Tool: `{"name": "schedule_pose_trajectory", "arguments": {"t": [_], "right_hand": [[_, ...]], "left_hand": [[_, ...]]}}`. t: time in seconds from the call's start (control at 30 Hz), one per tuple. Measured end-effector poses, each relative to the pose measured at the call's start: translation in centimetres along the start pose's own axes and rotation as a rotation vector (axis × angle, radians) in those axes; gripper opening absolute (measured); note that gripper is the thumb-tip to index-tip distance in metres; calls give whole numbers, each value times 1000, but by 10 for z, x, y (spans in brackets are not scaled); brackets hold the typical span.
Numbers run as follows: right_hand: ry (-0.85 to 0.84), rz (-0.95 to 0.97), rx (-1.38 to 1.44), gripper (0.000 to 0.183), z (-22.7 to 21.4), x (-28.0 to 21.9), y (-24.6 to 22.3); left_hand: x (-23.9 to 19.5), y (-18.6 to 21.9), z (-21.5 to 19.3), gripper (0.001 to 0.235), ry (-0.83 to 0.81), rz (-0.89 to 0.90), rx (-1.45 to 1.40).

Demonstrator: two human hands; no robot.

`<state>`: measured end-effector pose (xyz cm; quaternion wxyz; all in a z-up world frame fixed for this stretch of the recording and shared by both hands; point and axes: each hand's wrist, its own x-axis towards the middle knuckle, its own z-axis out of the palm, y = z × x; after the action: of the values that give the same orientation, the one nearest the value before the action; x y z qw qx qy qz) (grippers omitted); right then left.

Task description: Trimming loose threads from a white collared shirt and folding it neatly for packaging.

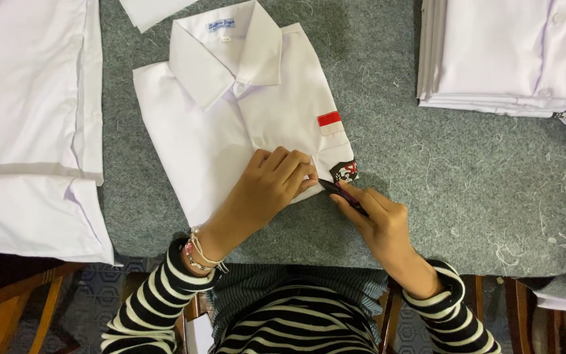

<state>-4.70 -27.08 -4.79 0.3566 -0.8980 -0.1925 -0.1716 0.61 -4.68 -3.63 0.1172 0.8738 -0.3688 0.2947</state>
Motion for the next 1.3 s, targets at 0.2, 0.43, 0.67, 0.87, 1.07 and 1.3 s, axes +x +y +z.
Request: {"name": "schedule_pose_trajectory", "arguments": {"t": [0.2,0.43,0.67,0.87,1.07,1.3], "right_hand": [[-15,-26,-8,17,-3,5,-6],[-5,-8,-13,15,-1,0,-1],[-2,-1,-21,16,1,-2,1],[68,126,57,30,-3,3,2],[136,188,76,34,-5,3,6],[109,248,98,35,-4,4,6]], "left_hand": [[-2,0,1,18,-15,-3,-15],[-2,1,0,19,-24,3,-3],[-1,0,-1,19,-41,-16,-29],[-5,1,3,22,-74,-27,-149],[-8,12,-8,42,-257,79,-644],[-9,6,-2,48,-112,-113,-296]]}}
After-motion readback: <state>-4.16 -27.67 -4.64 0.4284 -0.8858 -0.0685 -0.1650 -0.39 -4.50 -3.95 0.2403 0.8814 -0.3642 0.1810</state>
